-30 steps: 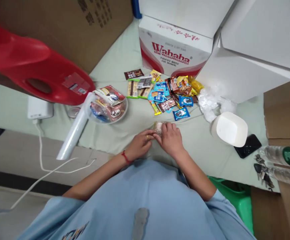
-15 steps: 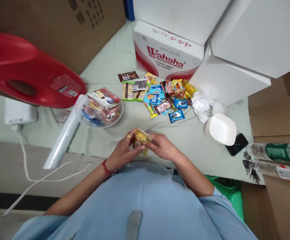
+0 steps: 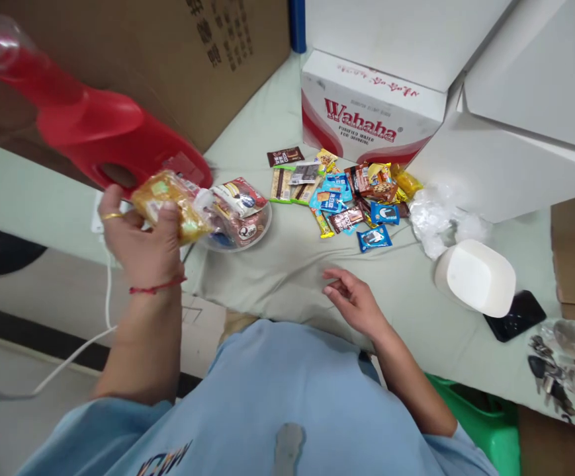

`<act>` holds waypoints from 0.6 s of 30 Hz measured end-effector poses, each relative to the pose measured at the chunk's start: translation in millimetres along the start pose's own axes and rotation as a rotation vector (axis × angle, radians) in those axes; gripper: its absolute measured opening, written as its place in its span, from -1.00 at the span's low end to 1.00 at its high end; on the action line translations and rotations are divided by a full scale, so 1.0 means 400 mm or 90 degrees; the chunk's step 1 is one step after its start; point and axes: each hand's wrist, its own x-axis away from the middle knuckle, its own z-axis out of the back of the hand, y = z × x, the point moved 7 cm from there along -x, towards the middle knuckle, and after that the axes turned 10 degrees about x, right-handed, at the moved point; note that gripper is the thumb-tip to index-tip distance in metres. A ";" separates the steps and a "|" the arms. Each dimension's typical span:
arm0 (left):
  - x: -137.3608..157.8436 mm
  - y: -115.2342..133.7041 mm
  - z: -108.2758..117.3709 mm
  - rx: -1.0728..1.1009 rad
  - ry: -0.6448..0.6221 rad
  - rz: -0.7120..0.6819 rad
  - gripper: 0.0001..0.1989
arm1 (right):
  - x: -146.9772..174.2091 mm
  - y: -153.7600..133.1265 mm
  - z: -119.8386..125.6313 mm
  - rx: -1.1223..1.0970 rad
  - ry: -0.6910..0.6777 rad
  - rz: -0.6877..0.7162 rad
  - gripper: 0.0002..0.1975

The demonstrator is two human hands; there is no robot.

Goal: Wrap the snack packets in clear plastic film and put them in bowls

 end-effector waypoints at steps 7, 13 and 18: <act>0.001 -0.043 -0.103 -0.355 -0.067 0.000 -0.51 | 0.035 0.036 0.031 0.026 0.059 -0.028 -0.64; 0.003 -0.032 -0.135 -0.410 -0.124 -0.033 -0.35 | 0.047 0.036 0.049 0.087 0.081 -0.013 -0.68; -0.021 -0.048 -0.123 -0.328 -0.082 -0.066 -0.18 | 0.045 0.042 0.060 0.129 0.061 0.011 -0.65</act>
